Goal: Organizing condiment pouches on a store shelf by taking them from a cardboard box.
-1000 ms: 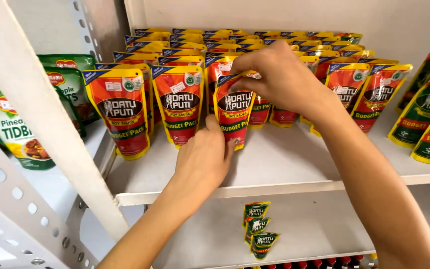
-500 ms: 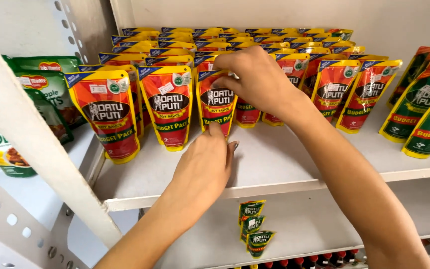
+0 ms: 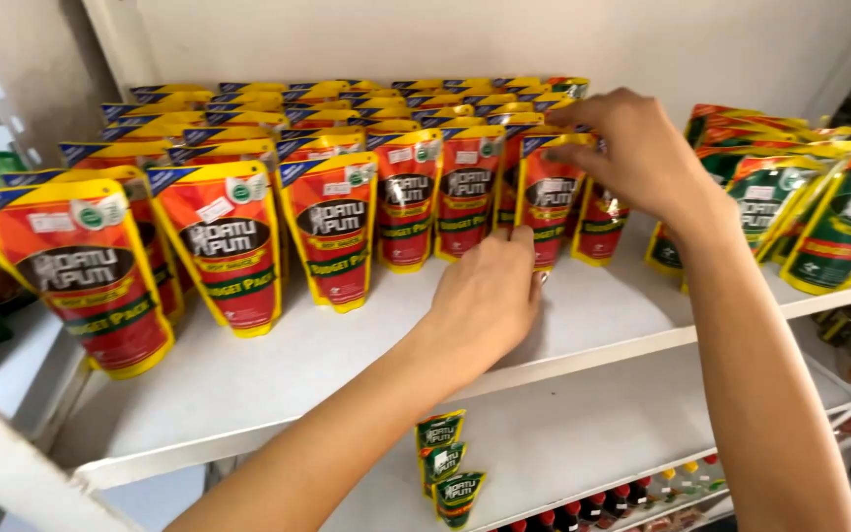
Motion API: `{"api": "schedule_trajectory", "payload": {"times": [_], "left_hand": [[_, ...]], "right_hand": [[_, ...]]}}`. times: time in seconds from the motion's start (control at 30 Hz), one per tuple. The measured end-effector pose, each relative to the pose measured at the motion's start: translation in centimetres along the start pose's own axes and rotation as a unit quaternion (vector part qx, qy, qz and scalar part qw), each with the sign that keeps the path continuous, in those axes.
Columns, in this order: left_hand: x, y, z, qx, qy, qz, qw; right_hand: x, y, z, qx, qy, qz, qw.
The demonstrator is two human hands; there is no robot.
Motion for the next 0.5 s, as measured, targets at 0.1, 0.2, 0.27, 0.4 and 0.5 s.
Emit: {"api": "schedule_trajectory", "payload": {"times": [0.1, 0.2, 0.27, 0.4, 0.5], "left_hand": [[-1.9, -2.5, 0.4, 0.003, -0.013, -0.014, 1.0], [-2.0, -3.5, 0.4, -0.006, 0.015, 0.022, 1.0], [-1.2, -2.5, 0.2, 0.003, 0.021, 0.024, 0.999], [1.4, 0.7, 0.0, 0.013, 0.005, 0.004, 1.0], [3.6, 3.7, -0.1, 0.024, 0.024, 0.008, 0.999]], "right_hand": [[1.6, -0.5, -0.9, 0.021, -0.054, 0.037, 0.998], [2.9, -1.1, -1.7, -0.077, -0.025, -0.027, 0.996], [2.8, -0.6, -1.2, -0.096, -0.039, -0.035, 0.994], [1.6, 0.8, 1.4, -0.108, -0.021, -0.051, 0.993], [-0.2, 0.7, 3.4, -0.03, 0.051, -0.094, 0.994]]}}
Point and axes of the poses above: each hand's wrist, its own x-axis away from the middle knuckle, its own y-axis out of the back of the hand, z = x × y, the point moved 2 cm from there along -x, towards the middle knuckle, and after that the axes turned 7 degrees about x, right-handed, at the moved point
